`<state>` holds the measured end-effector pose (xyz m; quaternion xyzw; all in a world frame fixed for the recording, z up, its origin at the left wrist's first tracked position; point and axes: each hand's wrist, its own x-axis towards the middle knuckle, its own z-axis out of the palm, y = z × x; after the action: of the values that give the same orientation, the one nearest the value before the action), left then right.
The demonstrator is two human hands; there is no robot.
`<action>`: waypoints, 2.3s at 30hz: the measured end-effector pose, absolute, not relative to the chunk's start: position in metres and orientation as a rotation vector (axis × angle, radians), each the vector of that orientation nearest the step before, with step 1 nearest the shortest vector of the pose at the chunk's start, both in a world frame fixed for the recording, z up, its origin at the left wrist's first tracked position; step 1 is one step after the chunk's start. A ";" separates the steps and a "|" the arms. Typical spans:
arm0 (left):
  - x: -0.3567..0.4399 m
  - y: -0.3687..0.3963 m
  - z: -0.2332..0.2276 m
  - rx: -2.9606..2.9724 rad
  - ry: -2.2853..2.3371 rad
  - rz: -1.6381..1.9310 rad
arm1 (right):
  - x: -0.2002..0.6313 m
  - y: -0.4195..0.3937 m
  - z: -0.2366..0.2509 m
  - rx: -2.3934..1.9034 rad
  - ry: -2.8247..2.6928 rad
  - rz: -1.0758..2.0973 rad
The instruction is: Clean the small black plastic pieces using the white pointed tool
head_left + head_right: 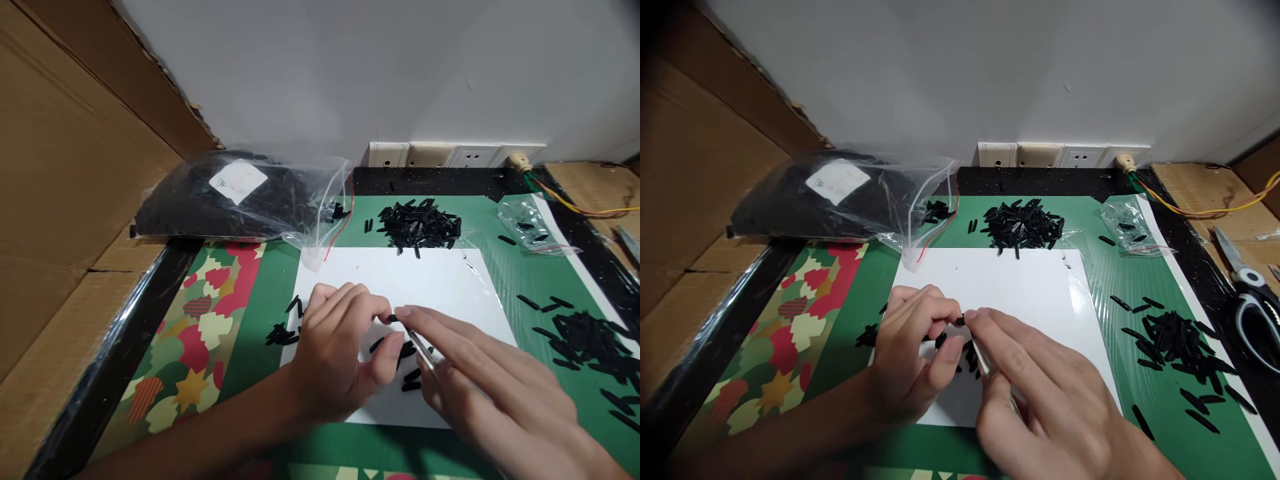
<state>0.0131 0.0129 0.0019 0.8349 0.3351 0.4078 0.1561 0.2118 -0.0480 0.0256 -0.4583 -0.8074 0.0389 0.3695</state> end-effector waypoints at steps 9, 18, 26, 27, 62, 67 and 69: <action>0.013 0.017 0.003 1.997 0.907 1.023 | 0.209 -0.046 0.005 -0.948 -2.140 0.047; 0.011 0.028 0.011 1.184 0.648 0.719 | 0.204 -0.034 0.011 -0.879 -2.170 -0.405; 0.015 0.032 0.008 0.957 0.629 0.732 | 0.201 -0.031 0.006 -0.908 -2.145 -0.462; 0.016 0.032 0.008 0.946 0.630 0.741 | 0.201 -0.031 0.005 -0.897 -2.152 -0.448; 0.012 0.027 -0.013 1.136 0.668 0.809 | 0.216 -0.030 -0.010 -1.063 -1.911 -0.066; 0.012 0.025 -0.008 1.157 0.678 0.803 | 0.218 -0.029 0.001 -1.134 -1.982 0.036; 0.012 0.025 -0.006 1.146 0.676 0.799 | 0.223 -0.026 0.010 -1.109 -2.175 0.075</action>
<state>0.0125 0.0246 -0.0062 0.5172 0.3051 0.3606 0.7137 0.2229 -0.0256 0.0102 -0.4267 -0.8366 0.0287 0.3423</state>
